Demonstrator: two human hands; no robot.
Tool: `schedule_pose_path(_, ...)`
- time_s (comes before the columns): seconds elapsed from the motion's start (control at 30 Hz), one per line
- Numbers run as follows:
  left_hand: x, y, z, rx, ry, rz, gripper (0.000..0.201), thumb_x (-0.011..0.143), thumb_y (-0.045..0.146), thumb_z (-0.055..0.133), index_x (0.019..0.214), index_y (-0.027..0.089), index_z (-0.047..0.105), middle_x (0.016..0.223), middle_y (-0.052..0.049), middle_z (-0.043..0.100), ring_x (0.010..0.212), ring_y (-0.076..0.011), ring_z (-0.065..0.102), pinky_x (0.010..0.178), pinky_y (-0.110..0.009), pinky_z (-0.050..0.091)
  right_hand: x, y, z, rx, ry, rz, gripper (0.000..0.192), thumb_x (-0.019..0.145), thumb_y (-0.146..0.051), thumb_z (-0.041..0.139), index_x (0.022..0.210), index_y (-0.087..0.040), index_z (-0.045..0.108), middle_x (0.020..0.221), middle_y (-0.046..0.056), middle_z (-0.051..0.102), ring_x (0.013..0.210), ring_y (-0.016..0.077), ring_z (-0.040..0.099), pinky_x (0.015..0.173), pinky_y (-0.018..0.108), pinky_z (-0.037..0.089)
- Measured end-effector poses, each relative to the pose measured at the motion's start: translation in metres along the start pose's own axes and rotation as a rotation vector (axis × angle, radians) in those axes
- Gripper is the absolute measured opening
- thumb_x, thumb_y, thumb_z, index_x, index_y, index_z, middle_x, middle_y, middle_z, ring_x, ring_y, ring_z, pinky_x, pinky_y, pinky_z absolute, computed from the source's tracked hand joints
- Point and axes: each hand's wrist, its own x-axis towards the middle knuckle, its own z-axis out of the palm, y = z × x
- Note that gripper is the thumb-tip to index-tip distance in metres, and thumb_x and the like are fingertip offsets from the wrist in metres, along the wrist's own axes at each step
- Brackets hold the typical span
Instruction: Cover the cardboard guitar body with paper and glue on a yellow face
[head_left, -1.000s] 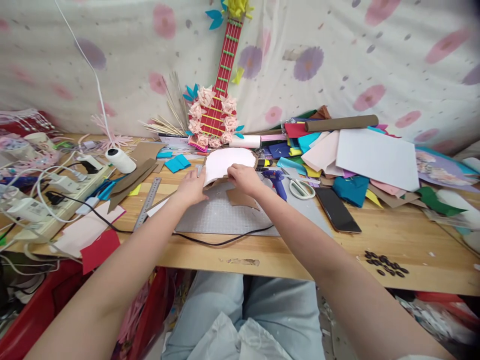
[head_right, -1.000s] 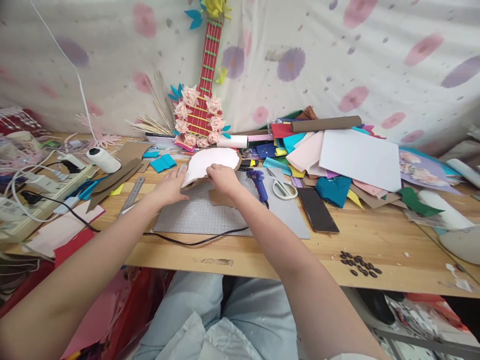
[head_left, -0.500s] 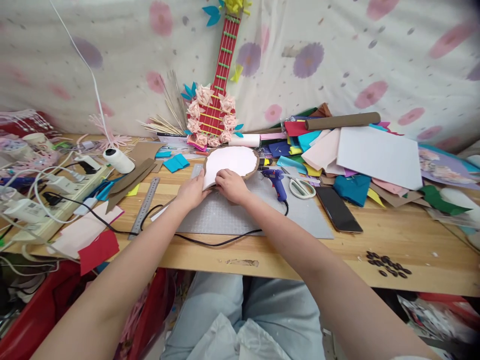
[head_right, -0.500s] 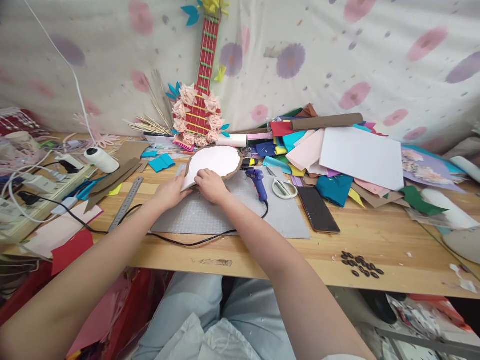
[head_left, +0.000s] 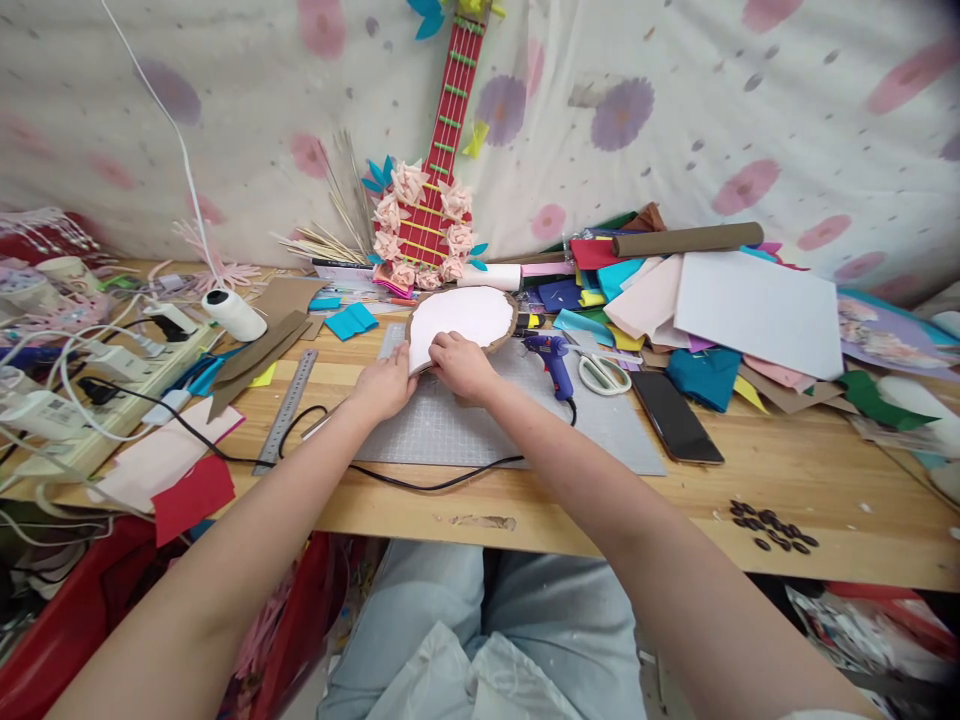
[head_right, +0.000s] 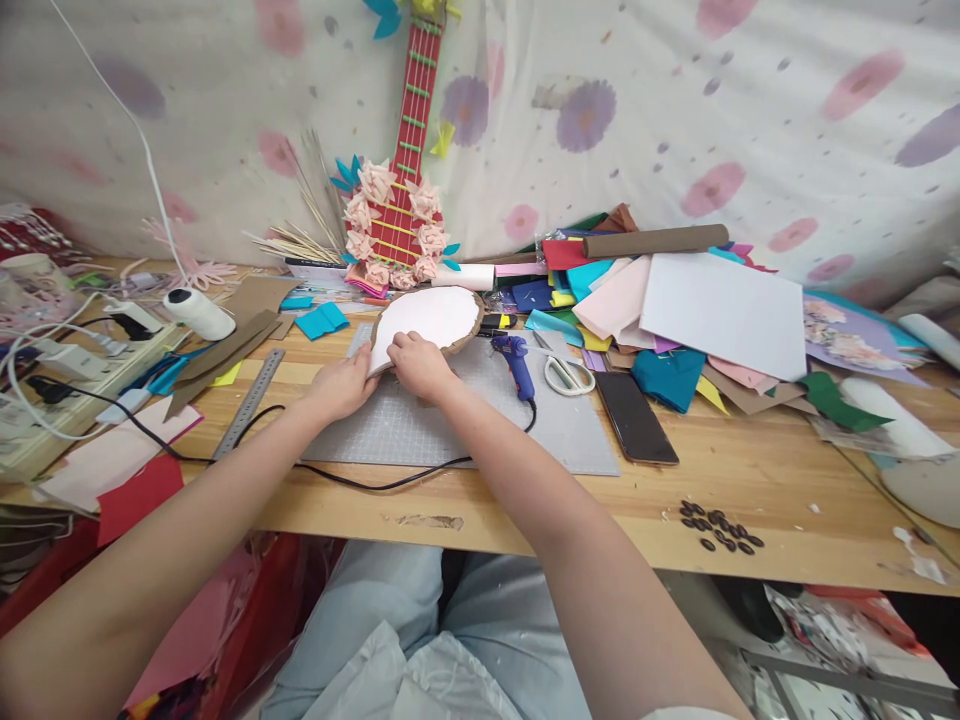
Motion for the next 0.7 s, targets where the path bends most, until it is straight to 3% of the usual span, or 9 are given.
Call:
schedule_pose_path(0.27,0.0010,0.0032,-0.0044,-0.038,-0.020,-0.119,0.065,0.087,0.041,0.037,0.140,0.008,0.021,0.112,-0.022,0.060,0.101,-0.0329,0.059,0.081,-0.039,0.043,0.0001,0.0001,-0.0012,-0.020,-0.018,0.011,0.019,0.084,-0.026,0.052,0.097,-0.014,0.060,0.103,0.012,0.057,0.096,0.0257,0.049,0.074,0.035,0.041)
schedule_pose_path(0.7,0.0030,0.0055,-0.0070,-0.159,-0.010,-0.186,0.062,0.082,0.039,0.047,0.137,0.015,0.028,0.112,-0.019,0.062,0.101,-0.0328,0.059,0.080,-0.041,0.044,-0.0005,-0.0004,-0.0036,-0.016,-0.018,0.023,0.018,0.085,-0.028,0.051,0.095,-0.017,0.060,0.104,0.011,0.058,0.096,0.0240,0.049,0.069,0.033,0.041)
